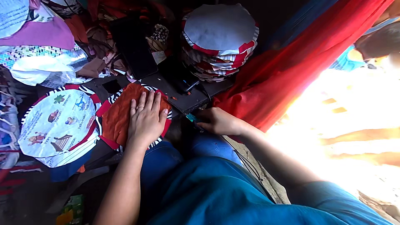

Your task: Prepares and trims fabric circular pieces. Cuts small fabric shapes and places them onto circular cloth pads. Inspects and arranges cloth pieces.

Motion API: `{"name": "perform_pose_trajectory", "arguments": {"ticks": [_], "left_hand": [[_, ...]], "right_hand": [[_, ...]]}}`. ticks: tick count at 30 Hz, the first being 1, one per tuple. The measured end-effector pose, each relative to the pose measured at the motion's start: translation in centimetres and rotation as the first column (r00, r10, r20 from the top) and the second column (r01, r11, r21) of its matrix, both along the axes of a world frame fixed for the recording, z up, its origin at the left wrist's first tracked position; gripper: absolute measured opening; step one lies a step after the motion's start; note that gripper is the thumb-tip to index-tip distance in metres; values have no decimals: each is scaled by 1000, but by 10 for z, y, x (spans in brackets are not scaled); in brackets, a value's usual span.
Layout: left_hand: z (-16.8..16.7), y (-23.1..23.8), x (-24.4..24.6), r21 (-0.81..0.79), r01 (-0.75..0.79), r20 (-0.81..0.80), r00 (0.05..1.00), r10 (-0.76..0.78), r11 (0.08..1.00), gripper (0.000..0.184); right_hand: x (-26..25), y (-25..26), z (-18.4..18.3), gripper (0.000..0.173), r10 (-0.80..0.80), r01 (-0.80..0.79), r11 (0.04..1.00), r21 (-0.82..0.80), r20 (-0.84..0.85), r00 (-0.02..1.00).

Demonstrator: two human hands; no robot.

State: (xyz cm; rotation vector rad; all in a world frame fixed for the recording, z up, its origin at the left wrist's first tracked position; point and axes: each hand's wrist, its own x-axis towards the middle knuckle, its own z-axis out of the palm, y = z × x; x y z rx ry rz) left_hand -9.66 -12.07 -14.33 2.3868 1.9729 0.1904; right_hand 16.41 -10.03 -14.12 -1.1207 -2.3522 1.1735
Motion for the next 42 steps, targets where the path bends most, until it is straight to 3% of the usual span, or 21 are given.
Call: {"name": "perform_pose_trajectory", "arguments": {"ticks": [16,29,32,37,42], "left_hand": [[1,0,0,-15,-14,-10,1000,13,1000,61],[0,1,0,-7,-9,2,1000,9,1000,61],[1,0,0,-14,-12,-6,1000,12,1000,61],[1,1,0,-5,-3,0,1000,3,1000,60],[2,1,2,-15,-13,7,1000,13,1000,61]], "right_hand": [[-5,3,-1,20,4,-4,1000,-21,-18,1000],[-10,-1,-2,19,-51,51,995,89,-1,999],[-10,0,-6,19,-56,56,998,3,-63,996],[-6,3,-6,22,-36,-27,953,-302,-202,979],[-5,3,-3,23,-8,-12,981,-193,-107,994]]}}
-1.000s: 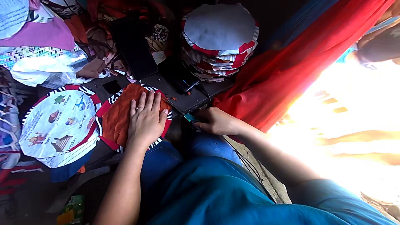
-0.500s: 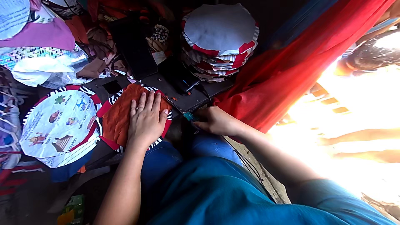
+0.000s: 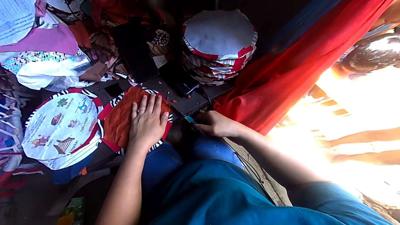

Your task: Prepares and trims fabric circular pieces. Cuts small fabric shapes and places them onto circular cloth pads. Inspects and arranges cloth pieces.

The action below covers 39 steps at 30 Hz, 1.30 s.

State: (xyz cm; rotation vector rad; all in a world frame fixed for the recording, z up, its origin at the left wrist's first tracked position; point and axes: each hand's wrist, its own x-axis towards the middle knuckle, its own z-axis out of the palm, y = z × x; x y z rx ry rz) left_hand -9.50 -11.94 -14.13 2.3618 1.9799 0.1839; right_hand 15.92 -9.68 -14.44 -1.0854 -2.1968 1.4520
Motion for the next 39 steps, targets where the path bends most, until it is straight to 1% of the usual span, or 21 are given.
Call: {"name": "perform_pose_trajectory", "arguments": {"ticks": [3,8,11,19,23,30,35,39], "left_hand": [[0,0,0,-1,-3,-5,1000,3,1000,60],[1,0,-1,-6,-3,-9,1000,3,1000,61],[-1,0,-1,-1,-6,-14,1000,6,1000,61],[0,0,0,0,-10,-12,1000,10,1000,62],[0,0,0,-3,-8,-9,1000,8,1000,62],[0,-1,0,0,-5,-13,1000,5,1000,62],[-2,-1,-1,7,-3,-13,1000,3,1000,62],[0,-1,0,0,-9,-11,1000,9,1000,61]], "right_hand": [[-2,1,-1,24,-8,7,998,67,13,1000],[-5,3,-2,24,-8,9,991,135,-3,1000],[-6,3,1,24,-9,-1,982,190,49,999],[-6,0,6,24,-53,23,966,256,109,993],[-7,-2,9,25,-79,26,962,272,187,979],[-12,-9,19,29,-136,-8,926,378,353,926],[-15,-10,23,27,-149,-12,922,387,382,912],[-15,-12,19,26,-171,6,911,412,365,915]]}}
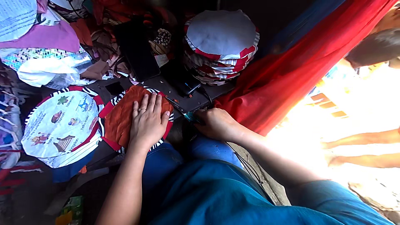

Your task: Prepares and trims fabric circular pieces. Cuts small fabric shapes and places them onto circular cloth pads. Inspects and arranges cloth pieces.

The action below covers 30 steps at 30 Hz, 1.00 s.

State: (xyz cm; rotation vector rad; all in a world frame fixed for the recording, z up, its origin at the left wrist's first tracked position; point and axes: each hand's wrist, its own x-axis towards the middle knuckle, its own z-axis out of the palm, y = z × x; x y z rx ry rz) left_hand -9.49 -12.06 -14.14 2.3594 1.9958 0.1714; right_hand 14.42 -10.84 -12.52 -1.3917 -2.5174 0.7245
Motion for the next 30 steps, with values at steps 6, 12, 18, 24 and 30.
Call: {"name": "perform_pose_trajectory", "arguments": {"ticks": [6,12,18,24,30], "left_hand": [[1,0,0,-6,0,14,1000,0,1000,62],[6,-3,2,-17,0,89,996,2,1000,64],[25,-22,10,120,-15,135,991,-1,993,88],[-2,-56,40,245,-68,-80,993,90,967,72],[-19,-58,42,347,-166,-131,966,223,923,43]], "right_hand": [[5,-4,-3,27,-93,94,996,1,-122,988],[10,-12,-11,29,-180,209,978,8,-476,861],[7,-44,-39,35,-134,66,991,-121,-737,662],[14,-62,-69,39,-94,-70,980,-184,-748,656],[22,-56,-73,41,47,-127,990,-55,-730,682]]}}
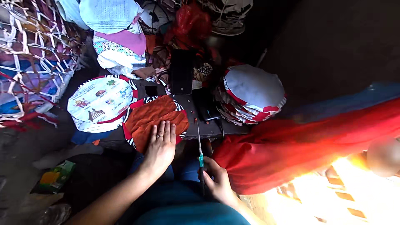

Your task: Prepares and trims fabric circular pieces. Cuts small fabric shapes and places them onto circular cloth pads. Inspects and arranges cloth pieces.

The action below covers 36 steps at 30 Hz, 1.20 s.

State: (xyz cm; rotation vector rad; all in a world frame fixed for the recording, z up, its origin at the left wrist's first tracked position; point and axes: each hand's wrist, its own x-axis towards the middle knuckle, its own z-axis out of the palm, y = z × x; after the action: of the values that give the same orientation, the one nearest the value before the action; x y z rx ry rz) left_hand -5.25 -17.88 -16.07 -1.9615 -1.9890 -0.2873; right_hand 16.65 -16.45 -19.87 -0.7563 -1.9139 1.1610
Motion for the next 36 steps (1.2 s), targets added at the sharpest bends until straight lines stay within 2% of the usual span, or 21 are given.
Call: {"name": "perform_pose_trajectory", "arguments": {"ticks": [3,7,11,14,17,20,24,27,28,31,32,34,36], "left_hand": [[-2,-10,-10,34,148,-1,989,-148,988,42],[-1,-24,-38,30,412,-9,911,-412,911,42],[18,-25,-88,-48,489,77,871,-485,871,54],[21,-20,-133,-84,572,64,820,-568,816,54],[20,-14,-159,-127,652,-3,753,-657,748,54],[19,-7,-169,-162,719,-45,679,-733,676,53],[22,2,-173,-181,742,-34,652,-758,646,53],[21,5,-180,-173,728,-39,668,-743,664,43],[22,4,-182,-179,718,-48,677,-735,673,46],[22,-6,-184,-172,683,-120,700,-703,710,86],[24,-10,-180,-167,673,-138,708,-693,720,94],[28,-17,-161,-148,642,-133,741,-658,753,99],[33,-24,-126,-134,582,-82,800,-594,802,98]], "right_hand": [[4,-1,-4,43,-33,33,998,48,7,999],[8,-7,-9,43,-67,65,996,56,35,997],[9,-11,-11,43,-87,83,994,67,66,994],[8,-11,-6,43,-101,94,994,51,155,983],[10,-9,8,42,-63,80,995,-51,273,960],[16,-4,17,36,55,8,965,-263,229,972],[23,2,20,31,194,-179,844,-505,-24,981],[23,6,25,24,230,-312,774,-550,-214,949],[22,9,26,23,235,-334,761,-557,-243,941],[20,19,25,19,222,-345,734,-585,-273,936],[19,23,26,19,208,-332,724,-605,-268,941],[17,27,26,19,154,-280,719,-636,-247,957],[16,27,26,20,114,-217,755,-619,-202,973]]}}
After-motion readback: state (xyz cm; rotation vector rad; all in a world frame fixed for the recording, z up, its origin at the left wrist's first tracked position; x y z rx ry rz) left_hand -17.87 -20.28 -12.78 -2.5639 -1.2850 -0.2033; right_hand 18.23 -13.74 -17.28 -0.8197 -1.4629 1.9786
